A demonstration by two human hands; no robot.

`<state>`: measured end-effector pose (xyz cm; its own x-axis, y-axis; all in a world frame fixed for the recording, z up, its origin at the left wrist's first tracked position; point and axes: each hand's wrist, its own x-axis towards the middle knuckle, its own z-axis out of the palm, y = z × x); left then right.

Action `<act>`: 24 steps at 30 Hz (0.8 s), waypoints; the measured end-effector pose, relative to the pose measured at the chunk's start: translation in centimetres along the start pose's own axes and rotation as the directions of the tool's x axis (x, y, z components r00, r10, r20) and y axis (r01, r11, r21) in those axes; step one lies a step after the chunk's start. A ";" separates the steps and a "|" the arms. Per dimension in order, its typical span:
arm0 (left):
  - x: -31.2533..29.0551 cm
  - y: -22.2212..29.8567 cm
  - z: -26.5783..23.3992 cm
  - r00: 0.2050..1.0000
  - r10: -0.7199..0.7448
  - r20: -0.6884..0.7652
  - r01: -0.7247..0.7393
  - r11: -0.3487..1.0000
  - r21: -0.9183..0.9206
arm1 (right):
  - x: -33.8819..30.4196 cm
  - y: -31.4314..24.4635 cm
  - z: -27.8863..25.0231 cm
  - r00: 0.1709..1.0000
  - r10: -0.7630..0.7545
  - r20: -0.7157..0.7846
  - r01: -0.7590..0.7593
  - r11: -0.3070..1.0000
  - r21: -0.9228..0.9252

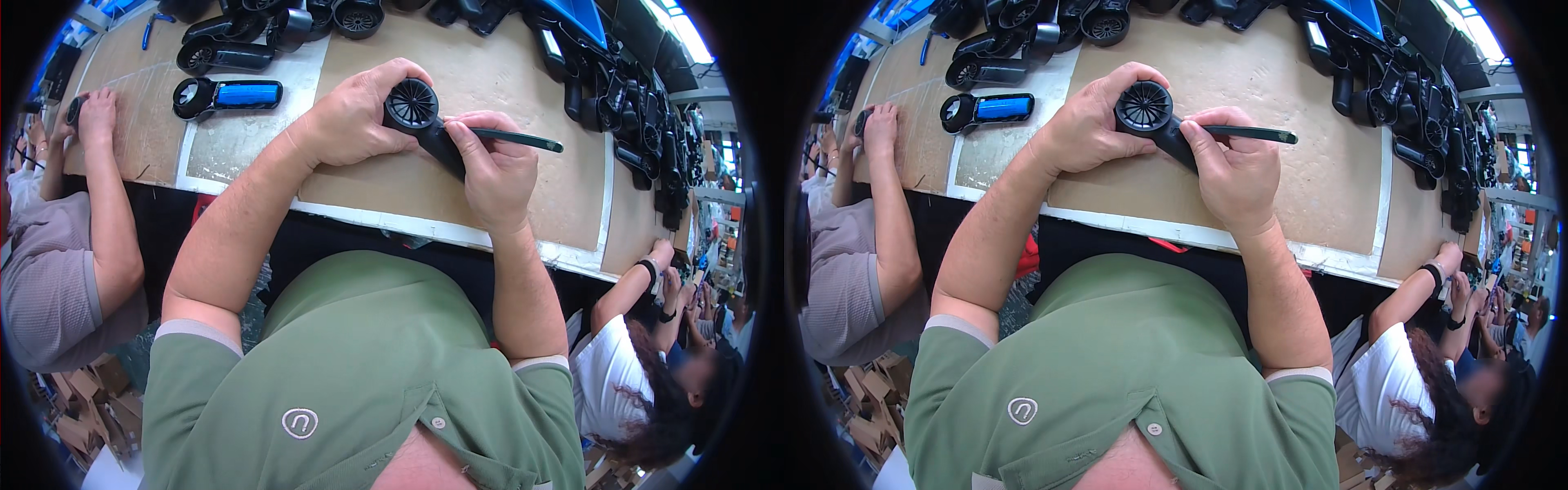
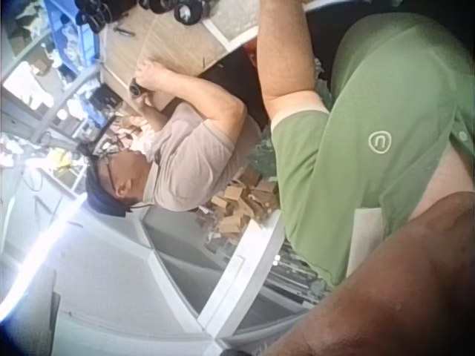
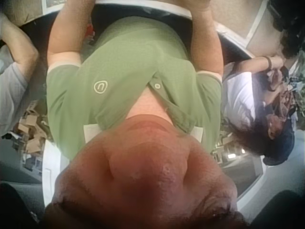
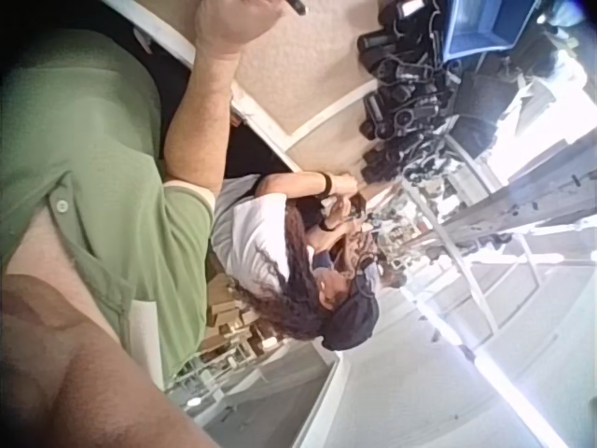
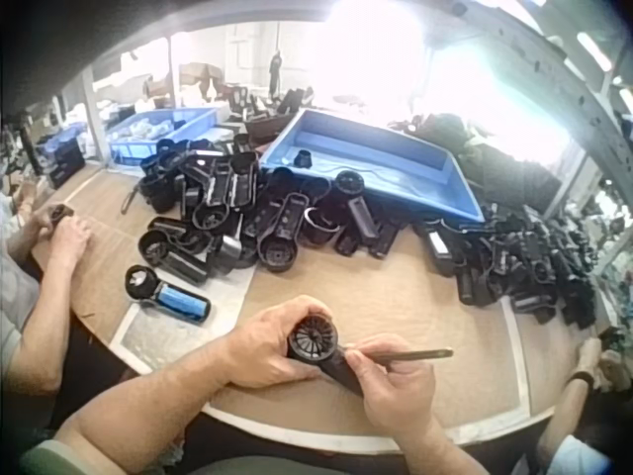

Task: The person assembles handheld fans by fitting the fan components into plastic casings and pressing the housings closed by hand, adjusting parts with tweezers, and plugging in a cable to test a fan.

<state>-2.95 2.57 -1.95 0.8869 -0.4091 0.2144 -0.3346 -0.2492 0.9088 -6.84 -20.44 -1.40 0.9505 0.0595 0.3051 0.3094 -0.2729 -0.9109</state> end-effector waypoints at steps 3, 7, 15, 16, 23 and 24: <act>0.0 0.0 0.0 1.000 -0.004 0.004 0.004 1.000 -0.004 | 0.0 -0.2 0.2 1.000 -0.018 -0.001 0.018 0.998 -0.052; 0.1 0.0 -0.1 1.000 -0.016 0.011 0.016 1.000 -0.018 | -0.2 0.4 0.7 0.984 -0.176 -0.032 0.172 0.980 -0.104; 0.1 -0.4 0.1 0.999 0.047 -0.012 -0.047 0.999 0.014 | -0.1 1.6 1.1 0.941 -0.335 -0.045 0.329 0.938 -0.107; 0.1 -0.4 0.1 0.999 0.047 -0.013 -0.047 0.999 0.018 | -0.1 1.6 0.9 0.950 -0.308 -0.042 0.304 0.949 -0.087; -0.1 -0.7 0.2 0.999 0.036 -0.023 -0.035 0.999 0.020 | 0.3 -0.5 0.0 1.000 0.000 0.001 0.001 0.998 -0.065; 0.0 -0.6 0.2 0.999 0.042 -0.026 -0.041 0.999 0.030 | 0.3 -0.5 -0.2 1.000 0.015 0.004 -0.015 1.000 -0.026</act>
<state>-2.86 2.55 -2.55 0.8802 -0.3962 0.2614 -0.3801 -0.2586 0.8881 -6.72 -20.44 -0.79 0.9553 0.0595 0.2898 0.2940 -0.2990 -0.9078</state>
